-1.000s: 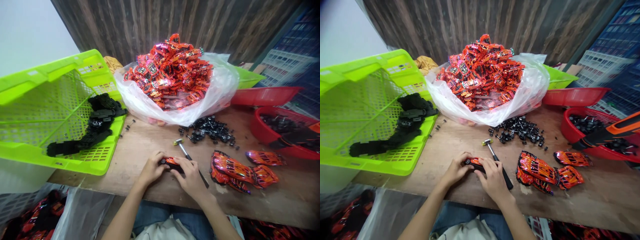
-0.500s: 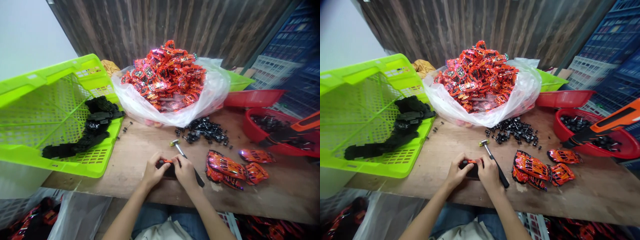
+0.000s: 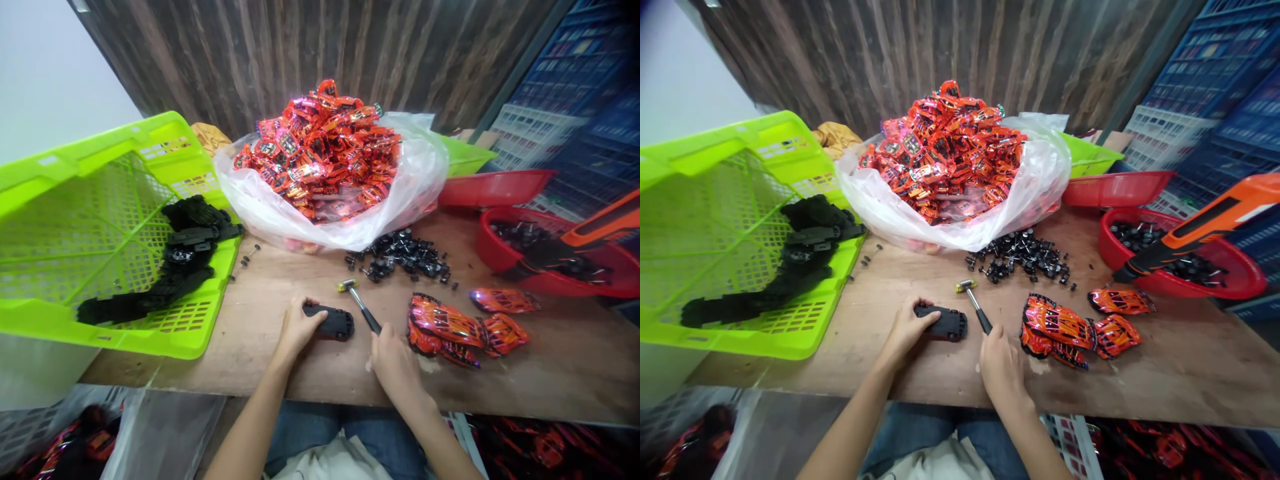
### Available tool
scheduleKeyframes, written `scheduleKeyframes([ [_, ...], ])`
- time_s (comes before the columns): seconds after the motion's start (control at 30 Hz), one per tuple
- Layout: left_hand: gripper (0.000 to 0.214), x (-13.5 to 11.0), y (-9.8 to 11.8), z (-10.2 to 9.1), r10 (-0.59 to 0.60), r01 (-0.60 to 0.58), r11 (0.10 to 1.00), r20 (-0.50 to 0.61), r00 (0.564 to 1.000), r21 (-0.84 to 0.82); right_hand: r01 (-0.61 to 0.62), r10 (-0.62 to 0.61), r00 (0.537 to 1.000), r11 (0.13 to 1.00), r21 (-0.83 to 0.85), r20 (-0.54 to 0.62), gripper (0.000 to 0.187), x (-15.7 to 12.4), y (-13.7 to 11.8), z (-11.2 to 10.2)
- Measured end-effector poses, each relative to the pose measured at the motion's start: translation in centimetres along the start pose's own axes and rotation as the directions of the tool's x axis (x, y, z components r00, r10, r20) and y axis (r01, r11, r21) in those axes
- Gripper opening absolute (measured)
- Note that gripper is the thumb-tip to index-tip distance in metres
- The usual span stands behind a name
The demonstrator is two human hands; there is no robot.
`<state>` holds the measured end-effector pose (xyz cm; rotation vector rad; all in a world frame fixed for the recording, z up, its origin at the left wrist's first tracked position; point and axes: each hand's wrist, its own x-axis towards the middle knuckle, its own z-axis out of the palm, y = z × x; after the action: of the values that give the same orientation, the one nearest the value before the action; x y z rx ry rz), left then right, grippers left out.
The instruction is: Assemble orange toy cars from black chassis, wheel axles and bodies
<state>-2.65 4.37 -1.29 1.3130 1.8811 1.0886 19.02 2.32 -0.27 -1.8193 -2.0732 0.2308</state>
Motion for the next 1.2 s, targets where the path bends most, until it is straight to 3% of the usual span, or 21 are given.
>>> scheduleKeyframes([
  [0.1, 0.021, 0.2, -0.2, 0.5, -0.025, 0.024, 0.999, -0.016, 1.0, -0.028, -0.067, 0.044, 0.996, 0.928, 0.367, 0.072, 0.042, -3.4, 0.9, -0.7],
  [0.17, 0.02, 0.1, -0.2, 0.6, -0.01, 0.009, 0.999, -0.024, 1.0, -0.036, -0.111, 0.085, 0.994, 0.858, 0.501, 0.075, 0.047, -5.7, 1.1, -0.8],
  [0.3, 0.019, -0.1, -0.3, 0.7, 0.017, -0.018, 1.0, -0.039, 0.999, -0.013, -0.236, 0.162, 0.969, 0.838, 0.492, 0.188, 0.054, -8.7, 1.2, -0.5],
  [0.4, 0.018, 0.1, -0.3, 0.4, 0.024, -0.023, 0.999, -0.037, 0.999, 0.024, -0.212, 0.164, 0.976, 0.867, 0.45, 0.145, 0.055, -9.1, 1.7, -0.1],
  [0.53, 0.031, 0.2, 1.3, -1.2, 0.095, -0.093, 0.994, -0.032, 0.995, 0.061, -0.118, 0.067, 0.982, 0.948, 0.295, 0.177, 0.05, -7.1, 2.5, 0.3],
  [0.6, 0.047, -0.3, 2.9, -2.3, 0.2, -0.199, 0.98, -0.024, 0.98, 0.026, -0.07, 0.032, 0.988, 0.964, 0.258, 0.149, 0.043, -4.9, 1.8, 0.1],
  [0.67, 0.056, -1.3, 4.8, -3.2, 0.35, -0.35, 0.937, 0.043, 0.936, -0.008, 0.028, -0.047, 0.997, 0.953, 0.303, 0.056, 0.035, -2.1, 0.2, -0.6],
  [0.77, 0.053, -2.9, 6.9, -3.7, 0.546, -0.552, 0.834, 0.203, 0.813, -0.032, 0.246, -0.261, 0.964, 0.814, 0.527, -0.047, 0.043, 1.5, -2.7, -2.0],
  [0.83, 0.047, -3.7, 7.3, -3.6, 0.585, -0.597, 0.802, 0.247, 0.772, -0.034, 0.322, -0.357, 0.931, 0.708, 0.628, -0.076, 0.038, 2.9, -4.0, -2.8],
  [0.9, 0.04, -4.0, 7.0, -3.5, 0.574, -0.588, 0.809, 0.235, 0.785, -0.013, 0.363, -0.388, 0.915, 0.674, 0.644, -0.11, 0.029, 3.4, -4.4, -3.3],
  [1.03, 0.04, -4.4, 5.6, -2.9, 0.556, -0.571, 0.819, 0.172, 0.813, 0.054, 0.428, -0.407, 0.896, 0.689, 0.585, -0.176, 0.023, 2.8, -4.7, -3.5],
  [1.2, 0.045, -5.4, 5.8, -2.2, 0.591, -0.601, 0.799, 0.16, 0.791, 0.024, 0.457, -0.439, 0.882, 0.701, 0.548, -0.173, 0.025, 1.9, -5.2, -5.0],
])
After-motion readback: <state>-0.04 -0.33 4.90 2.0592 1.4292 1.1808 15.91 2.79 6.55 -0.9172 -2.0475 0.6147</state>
